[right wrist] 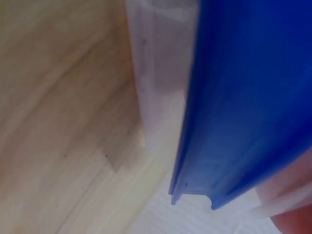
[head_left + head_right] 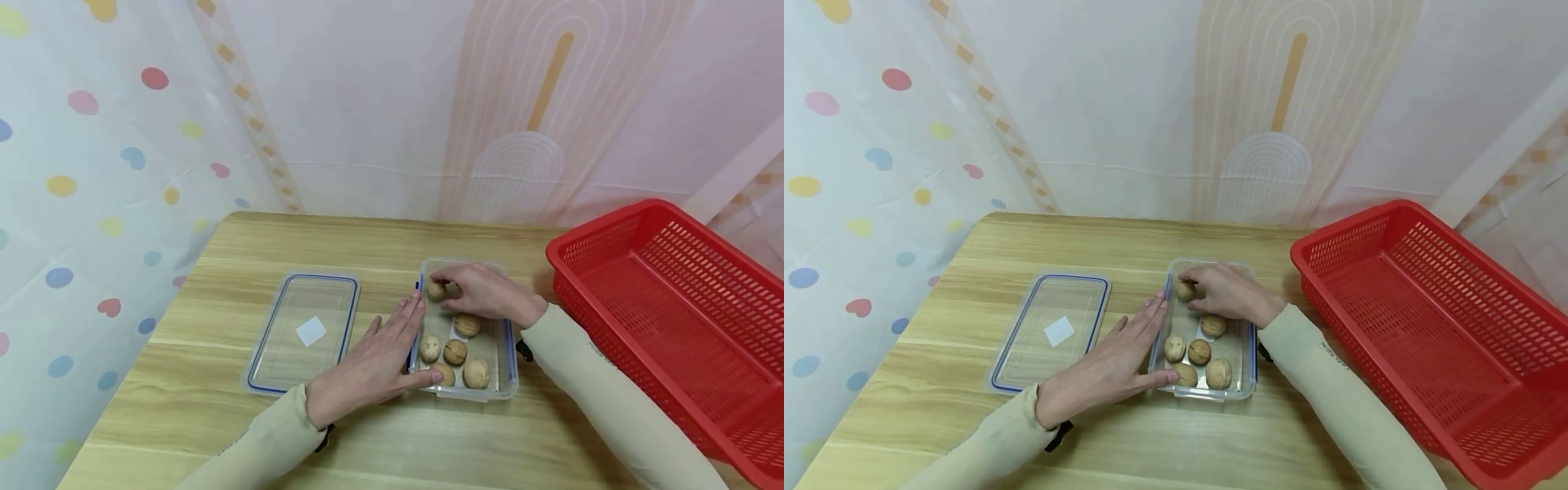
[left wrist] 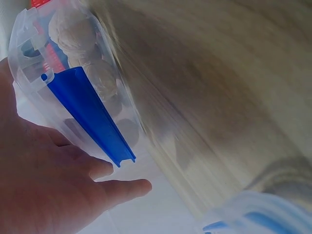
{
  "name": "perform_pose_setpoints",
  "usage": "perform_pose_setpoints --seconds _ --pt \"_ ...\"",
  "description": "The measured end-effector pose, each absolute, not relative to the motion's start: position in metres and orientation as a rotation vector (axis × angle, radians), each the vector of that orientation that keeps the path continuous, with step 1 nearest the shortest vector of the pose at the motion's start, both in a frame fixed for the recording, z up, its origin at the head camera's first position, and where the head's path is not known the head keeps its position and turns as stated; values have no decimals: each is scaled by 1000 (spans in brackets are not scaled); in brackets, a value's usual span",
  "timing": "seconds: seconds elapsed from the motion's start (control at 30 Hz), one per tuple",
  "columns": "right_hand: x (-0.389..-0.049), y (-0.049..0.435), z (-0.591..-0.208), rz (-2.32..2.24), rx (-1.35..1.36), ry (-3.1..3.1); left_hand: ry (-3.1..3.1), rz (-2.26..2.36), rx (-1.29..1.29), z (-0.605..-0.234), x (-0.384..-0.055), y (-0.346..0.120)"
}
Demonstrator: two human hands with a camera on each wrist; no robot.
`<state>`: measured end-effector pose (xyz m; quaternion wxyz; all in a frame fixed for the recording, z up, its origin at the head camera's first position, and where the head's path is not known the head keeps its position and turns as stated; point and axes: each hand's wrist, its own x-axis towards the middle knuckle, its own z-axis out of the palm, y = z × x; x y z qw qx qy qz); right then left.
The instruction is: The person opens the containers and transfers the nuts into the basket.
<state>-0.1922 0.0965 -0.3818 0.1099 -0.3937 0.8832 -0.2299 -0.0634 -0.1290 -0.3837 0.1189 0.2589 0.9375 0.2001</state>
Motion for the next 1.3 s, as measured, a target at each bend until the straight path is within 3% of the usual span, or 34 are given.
perform_pose_setpoints --seconds 0.77,1.3 --pt "-188 95 -381 -686 -1174 2620 2771 549 776 -386 -63 -129" --pt "-164 117 -373 -944 -1172 2746 2813 451 805 -388 -65 -130"
